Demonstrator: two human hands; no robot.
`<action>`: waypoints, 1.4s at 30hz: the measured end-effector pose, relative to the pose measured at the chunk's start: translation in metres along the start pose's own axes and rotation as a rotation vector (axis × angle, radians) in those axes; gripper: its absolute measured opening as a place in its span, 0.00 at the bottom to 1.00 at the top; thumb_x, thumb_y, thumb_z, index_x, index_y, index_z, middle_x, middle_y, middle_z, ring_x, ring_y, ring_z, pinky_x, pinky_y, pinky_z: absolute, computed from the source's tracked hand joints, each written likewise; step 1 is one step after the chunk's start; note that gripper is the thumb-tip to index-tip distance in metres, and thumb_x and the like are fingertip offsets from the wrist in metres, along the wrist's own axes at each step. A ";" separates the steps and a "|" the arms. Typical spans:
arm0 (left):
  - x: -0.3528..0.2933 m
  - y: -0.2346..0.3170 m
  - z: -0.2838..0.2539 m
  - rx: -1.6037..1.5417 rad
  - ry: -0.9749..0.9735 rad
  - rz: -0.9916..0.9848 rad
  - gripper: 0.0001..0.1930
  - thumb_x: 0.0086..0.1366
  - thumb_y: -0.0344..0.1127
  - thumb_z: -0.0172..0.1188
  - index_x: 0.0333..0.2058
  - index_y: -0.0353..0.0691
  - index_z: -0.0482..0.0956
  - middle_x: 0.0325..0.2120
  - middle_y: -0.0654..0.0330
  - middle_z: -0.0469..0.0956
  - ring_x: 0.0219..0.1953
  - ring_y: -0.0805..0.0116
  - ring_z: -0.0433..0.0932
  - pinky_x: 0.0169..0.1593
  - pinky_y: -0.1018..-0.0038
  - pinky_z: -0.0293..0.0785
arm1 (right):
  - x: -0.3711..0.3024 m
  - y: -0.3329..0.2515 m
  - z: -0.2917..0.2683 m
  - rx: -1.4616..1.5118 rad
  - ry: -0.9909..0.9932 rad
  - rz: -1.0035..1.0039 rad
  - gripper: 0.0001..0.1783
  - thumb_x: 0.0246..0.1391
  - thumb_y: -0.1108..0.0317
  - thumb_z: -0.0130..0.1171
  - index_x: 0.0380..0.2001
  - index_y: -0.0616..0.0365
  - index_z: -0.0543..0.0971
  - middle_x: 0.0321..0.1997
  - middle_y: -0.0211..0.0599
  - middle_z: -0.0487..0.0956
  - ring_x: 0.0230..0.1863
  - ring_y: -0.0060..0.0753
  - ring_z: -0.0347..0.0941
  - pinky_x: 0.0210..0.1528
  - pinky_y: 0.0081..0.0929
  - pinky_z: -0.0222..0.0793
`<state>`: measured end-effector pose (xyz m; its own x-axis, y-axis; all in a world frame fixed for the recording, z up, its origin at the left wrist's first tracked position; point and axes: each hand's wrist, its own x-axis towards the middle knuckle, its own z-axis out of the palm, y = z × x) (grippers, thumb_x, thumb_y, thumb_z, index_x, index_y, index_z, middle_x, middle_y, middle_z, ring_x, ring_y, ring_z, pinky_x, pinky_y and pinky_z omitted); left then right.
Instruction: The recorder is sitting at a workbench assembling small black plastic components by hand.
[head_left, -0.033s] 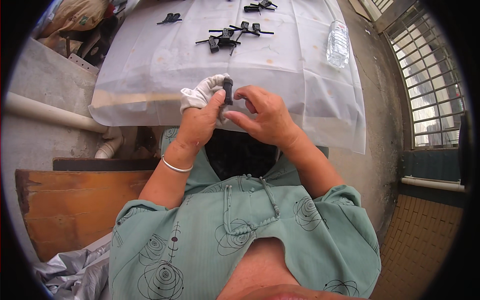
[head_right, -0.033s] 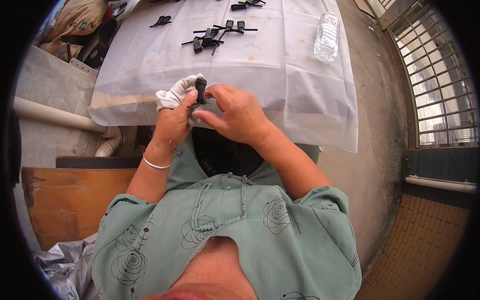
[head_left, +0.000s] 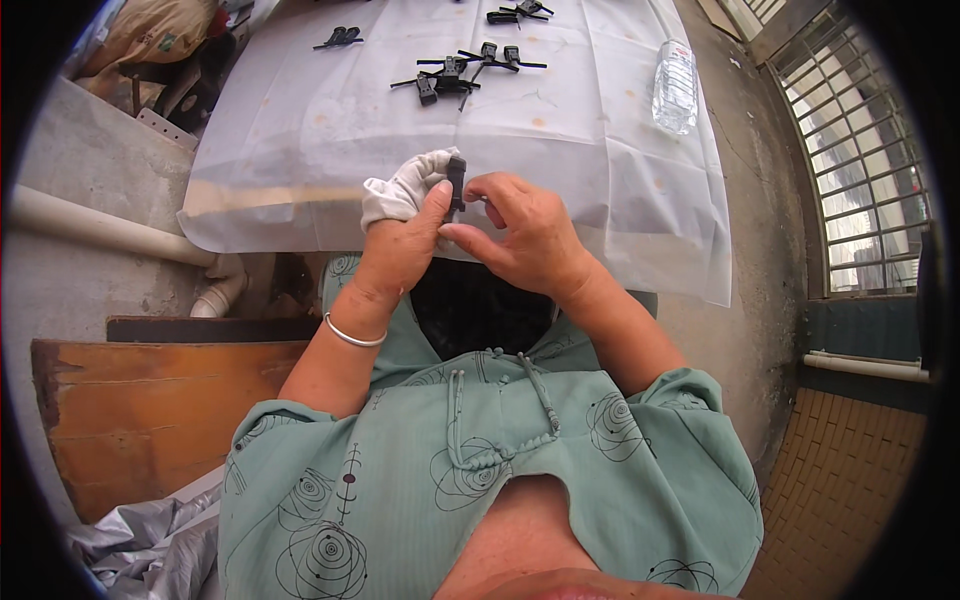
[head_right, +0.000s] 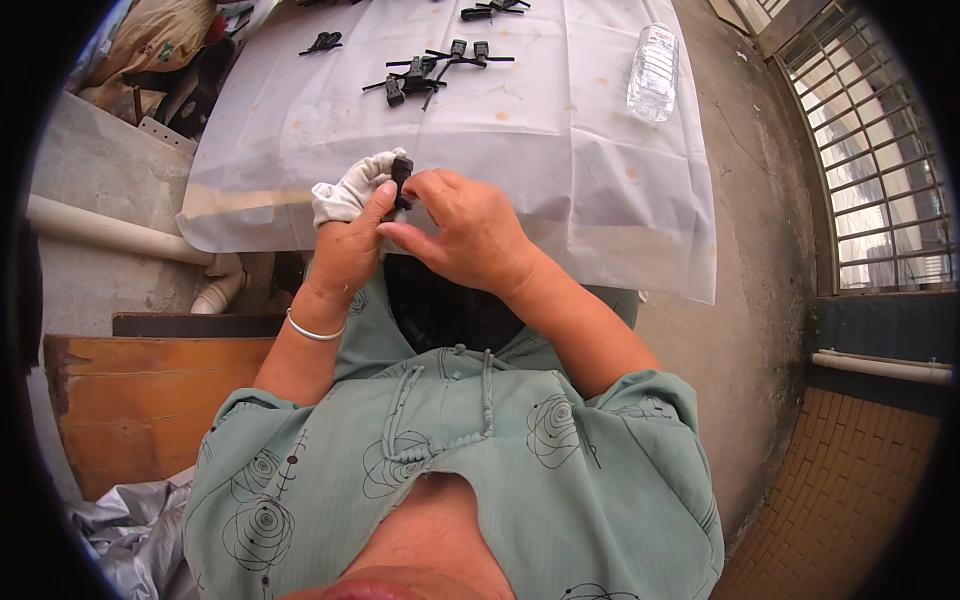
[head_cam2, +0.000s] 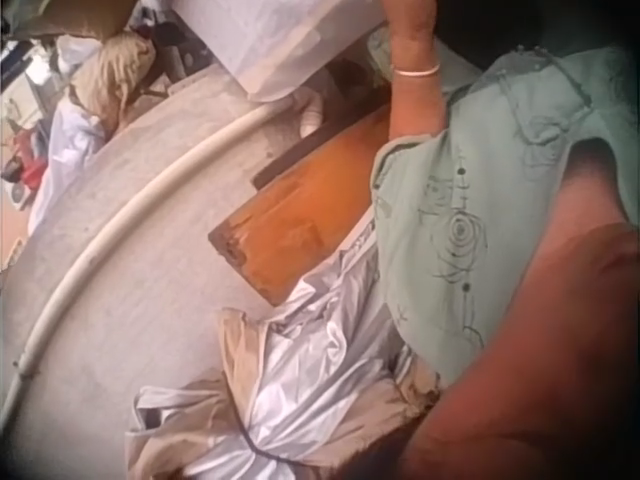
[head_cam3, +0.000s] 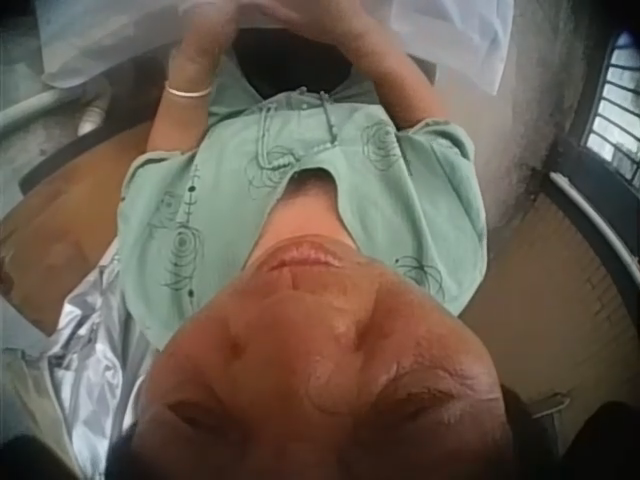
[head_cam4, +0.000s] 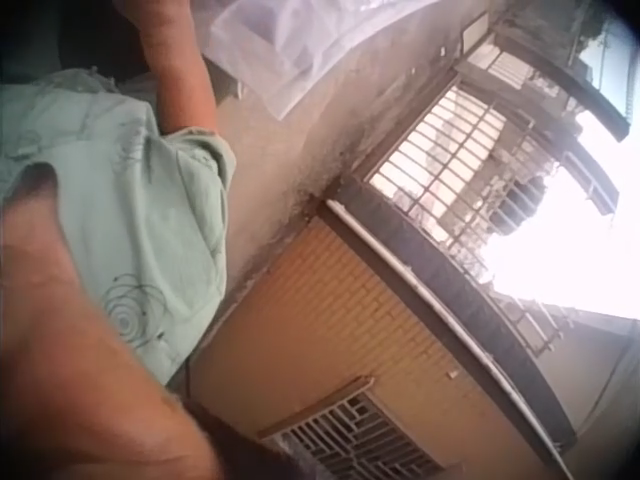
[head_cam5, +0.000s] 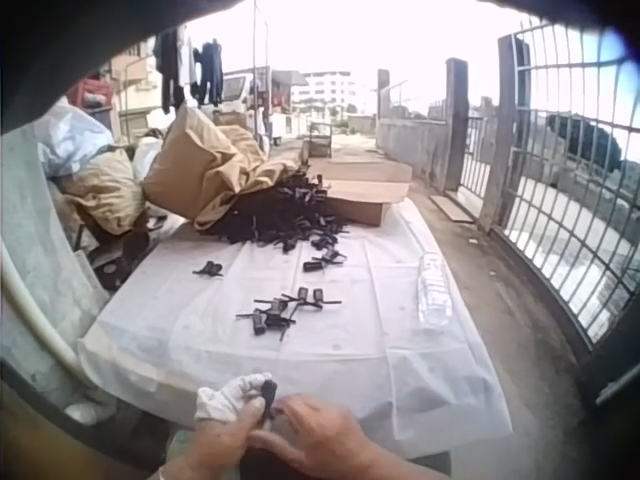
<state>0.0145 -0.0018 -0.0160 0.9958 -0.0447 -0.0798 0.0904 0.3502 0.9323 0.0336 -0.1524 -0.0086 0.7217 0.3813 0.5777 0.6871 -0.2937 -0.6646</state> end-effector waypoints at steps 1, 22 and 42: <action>-0.001 -0.003 0.000 0.093 -0.011 0.096 0.13 0.64 0.30 0.50 0.48 0.38 0.67 0.29 0.67 0.72 0.23 0.83 0.67 0.22 0.86 0.64 | 0.001 -0.003 0.004 -0.021 0.053 -0.029 0.10 0.45 0.68 0.63 0.25 0.62 0.73 0.19 0.34 0.69 0.18 0.20 0.60 0.21 0.20 0.59; -0.009 -0.003 0.004 0.771 0.073 0.519 0.15 0.55 0.23 0.53 0.43 0.29 0.71 0.36 0.53 0.76 0.36 0.67 0.77 0.41 0.76 0.73 | 0.003 0.006 0.009 0.528 -0.191 0.450 0.15 0.60 0.62 0.47 0.24 0.61 0.73 0.16 0.24 0.67 0.18 0.15 0.58 0.19 0.19 0.57; -0.014 0.018 0.003 0.369 -0.180 0.028 0.19 0.60 0.24 0.43 0.51 0.37 0.60 0.26 0.66 0.69 0.21 0.83 0.64 0.24 0.86 0.63 | 0.001 0.017 -0.013 0.211 -0.227 0.147 0.06 0.50 0.71 0.57 0.30 0.63 0.76 0.23 0.38 0.76 0.23 0.26 0.69 0.29 0.22 0.66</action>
<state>0.0018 0.0020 0.0027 0.9765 -0.2148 -0.0198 0.0195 -0.0036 0.9998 0.0467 -0.1688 -0.0132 0.7584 0.5407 0.3639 0.5275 -0.1814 -0.8300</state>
